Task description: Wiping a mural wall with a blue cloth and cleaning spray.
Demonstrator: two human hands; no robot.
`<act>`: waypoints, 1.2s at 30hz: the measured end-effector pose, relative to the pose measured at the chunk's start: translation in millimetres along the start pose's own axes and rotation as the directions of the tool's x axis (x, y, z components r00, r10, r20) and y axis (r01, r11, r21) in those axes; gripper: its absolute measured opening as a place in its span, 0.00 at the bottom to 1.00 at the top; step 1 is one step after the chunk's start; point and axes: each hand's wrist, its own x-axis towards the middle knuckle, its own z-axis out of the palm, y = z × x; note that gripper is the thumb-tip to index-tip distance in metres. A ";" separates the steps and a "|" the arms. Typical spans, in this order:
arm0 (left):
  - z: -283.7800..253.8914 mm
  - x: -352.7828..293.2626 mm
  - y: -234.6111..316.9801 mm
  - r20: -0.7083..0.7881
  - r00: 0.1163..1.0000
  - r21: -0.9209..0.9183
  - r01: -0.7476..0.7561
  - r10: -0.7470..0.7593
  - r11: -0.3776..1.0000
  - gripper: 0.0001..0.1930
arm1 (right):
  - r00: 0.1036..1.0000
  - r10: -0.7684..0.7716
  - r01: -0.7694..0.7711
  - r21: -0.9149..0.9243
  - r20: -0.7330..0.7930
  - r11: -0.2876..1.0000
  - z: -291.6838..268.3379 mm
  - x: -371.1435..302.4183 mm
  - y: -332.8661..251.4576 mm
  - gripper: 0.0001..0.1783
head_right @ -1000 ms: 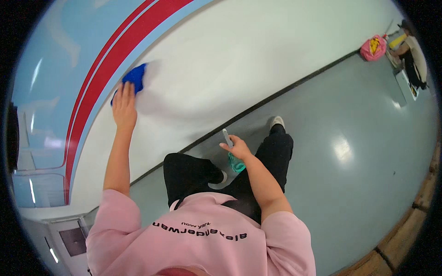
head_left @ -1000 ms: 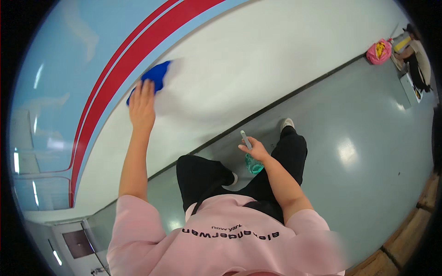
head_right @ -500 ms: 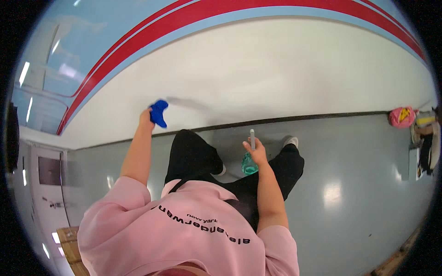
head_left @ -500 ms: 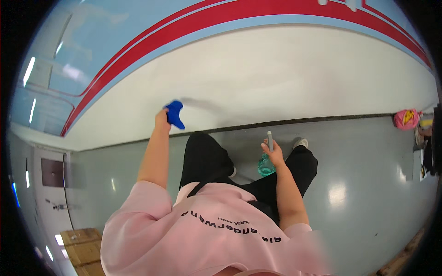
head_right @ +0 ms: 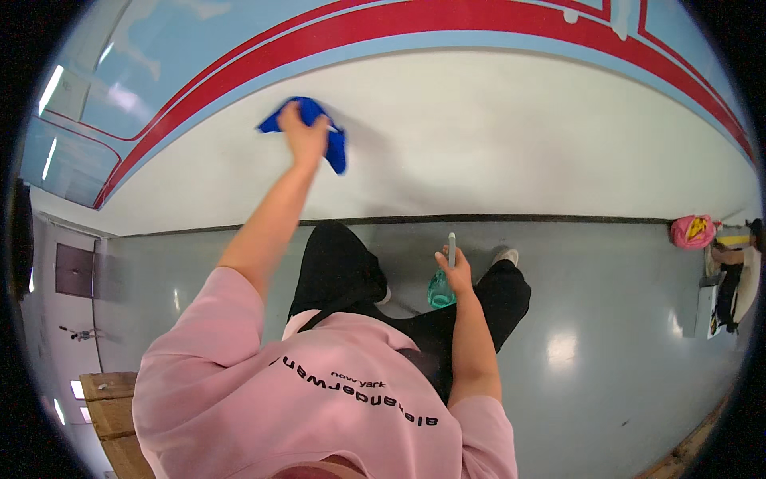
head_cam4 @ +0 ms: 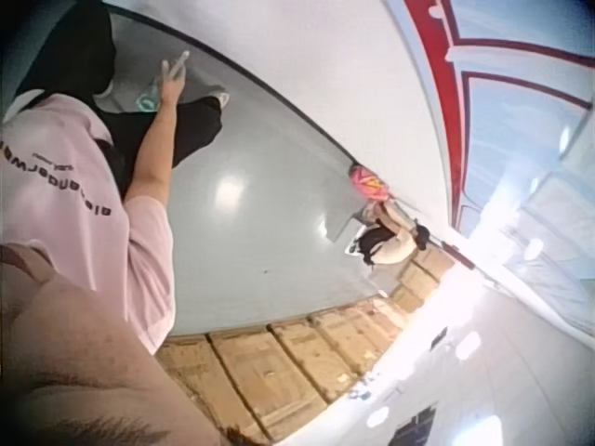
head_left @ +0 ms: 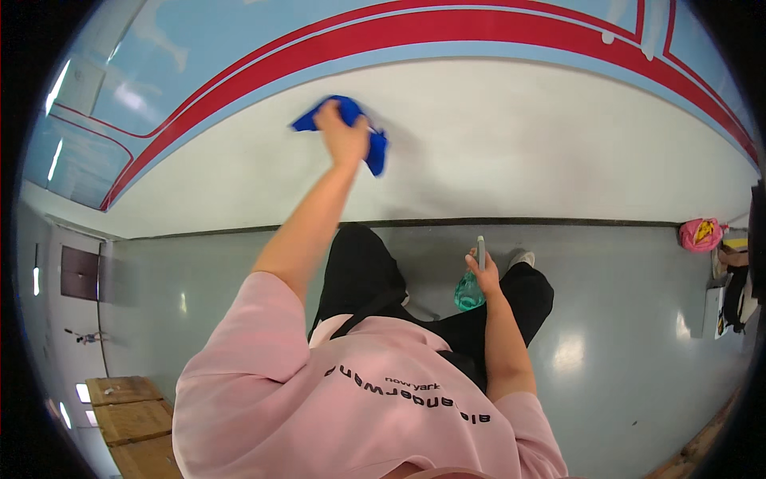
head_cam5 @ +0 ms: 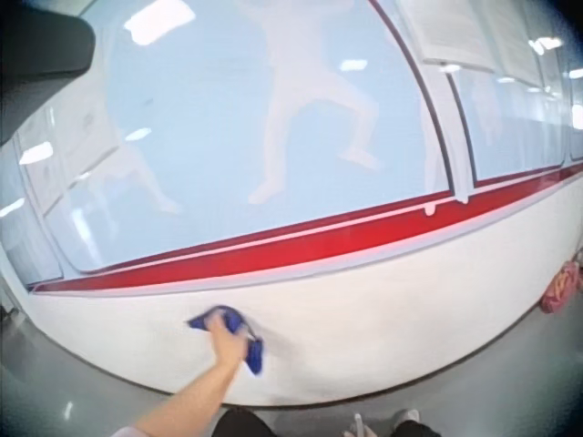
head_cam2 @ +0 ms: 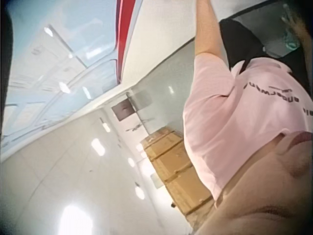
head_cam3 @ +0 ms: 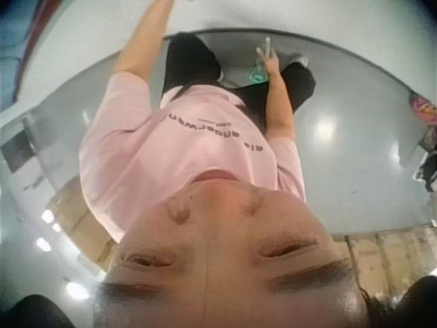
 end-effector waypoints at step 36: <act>16.5 1.2 98.3 0.285 0.729 -0.136 -0.612 0.623 0.779 0.24 | 1.000 0.008 -0.006 0.113 -0.022 0.994 1.4 3.8 21.3 0.28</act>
